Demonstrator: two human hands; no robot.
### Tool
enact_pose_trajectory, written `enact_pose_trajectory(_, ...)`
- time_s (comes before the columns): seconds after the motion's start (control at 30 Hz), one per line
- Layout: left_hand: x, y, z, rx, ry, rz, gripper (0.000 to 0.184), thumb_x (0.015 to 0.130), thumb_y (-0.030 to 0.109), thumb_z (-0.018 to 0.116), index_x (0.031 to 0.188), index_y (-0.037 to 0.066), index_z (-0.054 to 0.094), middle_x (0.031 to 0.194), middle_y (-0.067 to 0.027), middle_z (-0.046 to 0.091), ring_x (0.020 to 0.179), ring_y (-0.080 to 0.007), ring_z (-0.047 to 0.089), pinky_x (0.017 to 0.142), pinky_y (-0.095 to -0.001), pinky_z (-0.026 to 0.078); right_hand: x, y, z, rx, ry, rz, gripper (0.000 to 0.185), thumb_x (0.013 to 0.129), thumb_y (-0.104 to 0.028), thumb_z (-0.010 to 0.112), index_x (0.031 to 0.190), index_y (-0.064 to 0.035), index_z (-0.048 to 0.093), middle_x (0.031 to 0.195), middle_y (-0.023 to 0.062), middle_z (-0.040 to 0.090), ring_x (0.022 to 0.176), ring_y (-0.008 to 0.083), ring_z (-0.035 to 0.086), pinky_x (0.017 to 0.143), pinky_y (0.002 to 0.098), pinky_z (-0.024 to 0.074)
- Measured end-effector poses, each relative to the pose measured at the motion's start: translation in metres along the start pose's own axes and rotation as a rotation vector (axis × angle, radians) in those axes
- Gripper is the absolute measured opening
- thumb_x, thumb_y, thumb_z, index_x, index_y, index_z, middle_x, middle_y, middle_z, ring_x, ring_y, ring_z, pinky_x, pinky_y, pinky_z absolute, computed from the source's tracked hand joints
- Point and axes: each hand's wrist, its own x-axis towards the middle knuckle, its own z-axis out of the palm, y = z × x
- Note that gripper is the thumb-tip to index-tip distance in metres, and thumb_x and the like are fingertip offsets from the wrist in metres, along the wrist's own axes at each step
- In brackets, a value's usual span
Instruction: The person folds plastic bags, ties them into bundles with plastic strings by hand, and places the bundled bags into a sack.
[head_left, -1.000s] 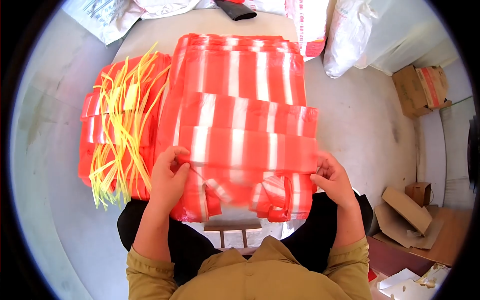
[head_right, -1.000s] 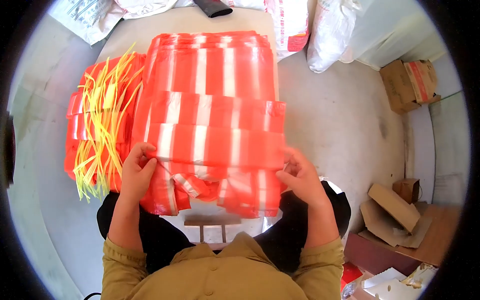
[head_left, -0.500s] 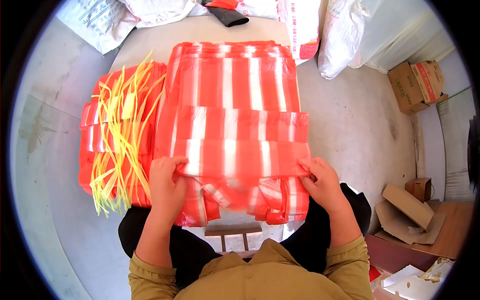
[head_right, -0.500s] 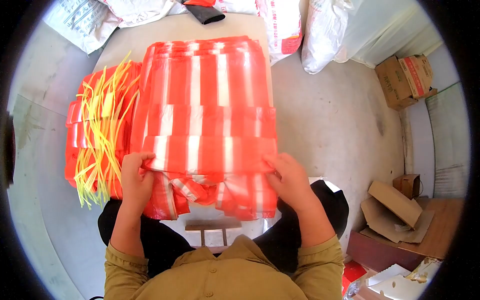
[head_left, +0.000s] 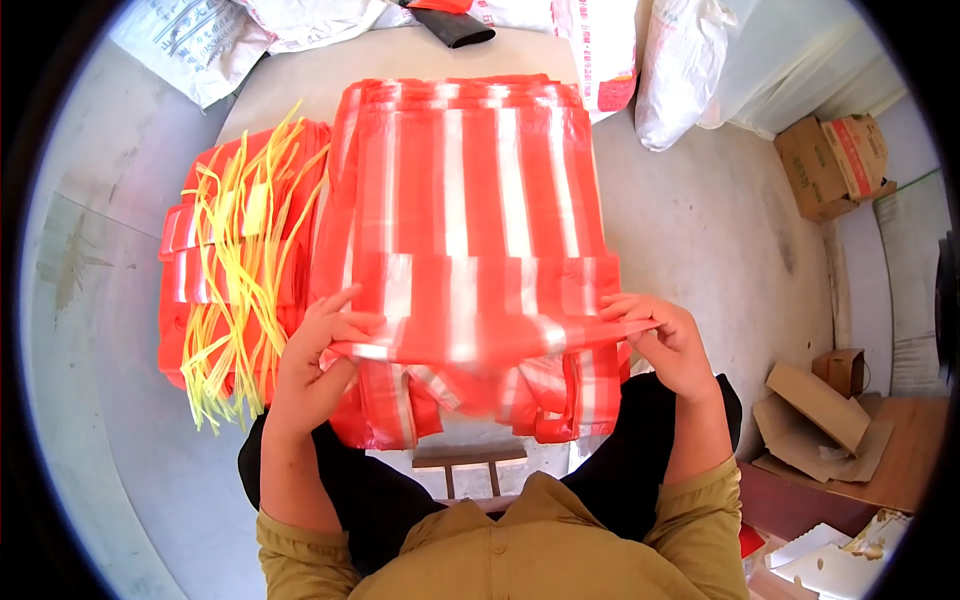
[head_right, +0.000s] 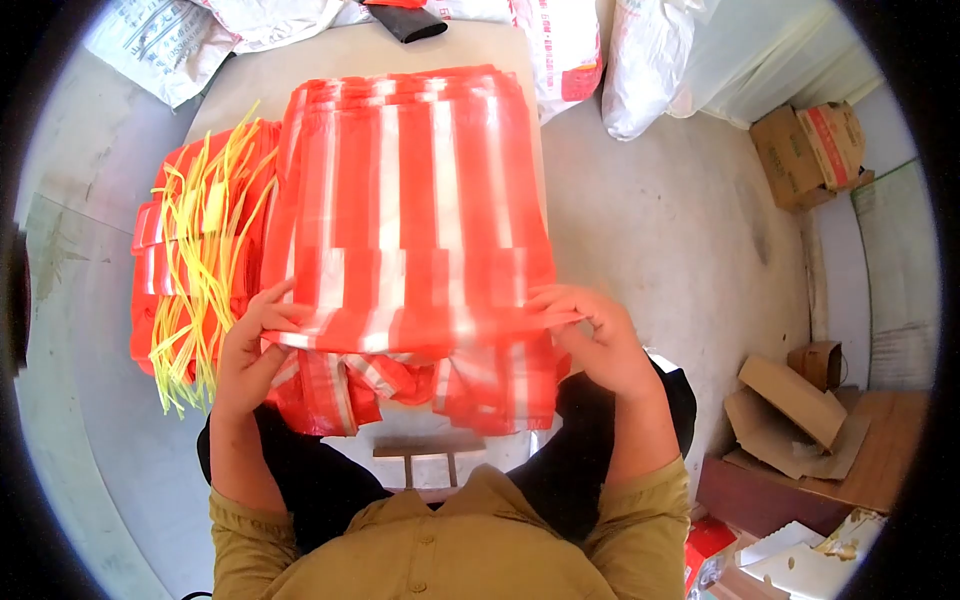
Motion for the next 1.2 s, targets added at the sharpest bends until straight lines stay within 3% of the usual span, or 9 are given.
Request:
enact_pose_trajectory(0.13,0.000,0.000,0.010,-0.341,0.077,-0.289,0.013,0.097,0.000,0.059,0.109,0.002,0.063,0.095,-0.0048,0.068,0.086,-0.0120,0.059,0.083,-0.0294,0.049,0.008,0.009,-0.002,0.146,0.075,0.230,0.010,0.105,-0.006,0.054,0.108,-0.0012,0.062,0.106,0.0029,0.070,0.102,0.0118,0.063,0.092,0.0300,0.0496)
enact_pose_trajectory(0.23,0.011,-0.003,0.016,-0.120,0.191,-0.252,0.007,0.102,0.005,0.058,0.107,0.002,0.062,0.083,-0.0026,0.059,0.074,-0.0058,0.049,0.068,-0.0231,0.043,0.022,0.008,0.001,0.037,0.156,0.277,0.010,0.107,-0.009,0.053,0.108,-0.0027,0.061,0.099,-0.0010,0.066,0.093,0.0074,0.060,0.086,0.0254,0.0490)
enact_pose_trajectory(0.33,0.025,-0.007,0.024,0.035,0.266,-0.292,0.014,0.102,0.007,0.061,0.115,0.003,0.058,0.078,-0.0006,0.052,0.071,-0.0082,0.049,0.066,-0.0265,0.043,0.039,0.005,0.013,0.022,0.253,0.322,0.012,0.108,-0.011,0.053,0.108,-0.0032,0.061,0.097,-0.0020,0.063,0.090,0.0059,0.056,0.084,0.0242,0.0481)
enact_pose_trajectory(0.53,0.037,-0.013,0.046,-0.124,0.389,-0.251,0.055,0.097,0.010,0.069,0.147,0.007,0.046,0.076,-0.0008,0.052,0.066,-0.0104,0.046,0.060,-0.0290,0.040,0.053,0.020,0.016,0.002,0.322,0.318,0.014,0.109,-0.014,0.051,0.108,-0.0039,0.060,0.100,-0.0021,0.063,0.092,0.0049,0.055,0.085,0.0236,0.0472)
enact_pose_trajectory(0.67,0.029,-0.011,0.036,0.045,0.286,-0.227,0.065,0.095,0.009,0.071,0.153,0.008,0.044,0.079,-0.0036,0.058,0.067,-0.0116,0.051,0.062,-0.0284,0.043,0.054,0.021,0.019,0.024,0.363,0.303,0.016,0.108,-0.015,0.052,0.108,-0.0021,0.061,0.098,-0.0002,0.066,0.091,0.0058,0.057,0.083,0.0248,0.0483)
enact_pose_trajectory(0.83,0.030,-0.020,0.045,0.085,0.343,-0.192,0.048,0.096,0.006,0.068,0.143,0.007,0.057,0.089,-0.0089,0.068,0.073,-0.0118,0.059,0.068,-0.0278,0.050,0.054,0.025,0.023,-0.032,0.391,0.293,0.017,0.107,-0.016,0.054,0.111,-0.0010,0.061,0.098,0.0039,0.068,0.090,0.0089,0.060,0.082,0.0277,0.0499)
enact_pose_trajectory(1.1,0.039,-0.006,0.041,0.506,0.226,-0.252,0.032,0.093,0.010,0.070,0.125,0.006,0.069,0.118,-0.0143,0.069,0.098,-0.0301,0.067,0.085,-0.0408,0.054,0.060,0.011,0.020,-0.496,0.426,0.416,0.017,0.102,-0.011,0.061,0.115,-0.0013,0.062,0.102,0.0086,0.070,0.092,0.0179,0.065,0.084,0.0314,0.0515)
enact_pose_trajectory(1.13,0.039,-0.001,0.041,0.614,0.205,-0.276,0.032,0.091,0.011,0.071,0.123,0.007,0.070,0.124,-0.0142,0.069,0.104,-0.0325,0.067,0.089,-0.0435,0.054,0.059,0.013,0.020,-0.660,0.463,0.192,0.019,0.100,-0.011,0.063,0.117,-0.0018,0.063,0.104,0.0103,0.070,0.094,0.0220,0.065,0.085,0.0342,0.0517)
enact_pose_trajectory(1.2,0.035,-0.004,0.047,0.783,0.219,0.010,0.039,0.088,0.014,0.073,0.127,0.010,0.070,0.136,-0.0141,0.063,0.119,-0.0319,0.063,0.098,-0.0450,0.050,0.058,0.019,0.019,-0.971,0.521,-0.271,0.025,0.096,-0.010,0.067,0.119,-0.0028,0.065,0.108,0.0136,0.070,0.096,0.0301,0.065,0.087,0.0399,0.0522)
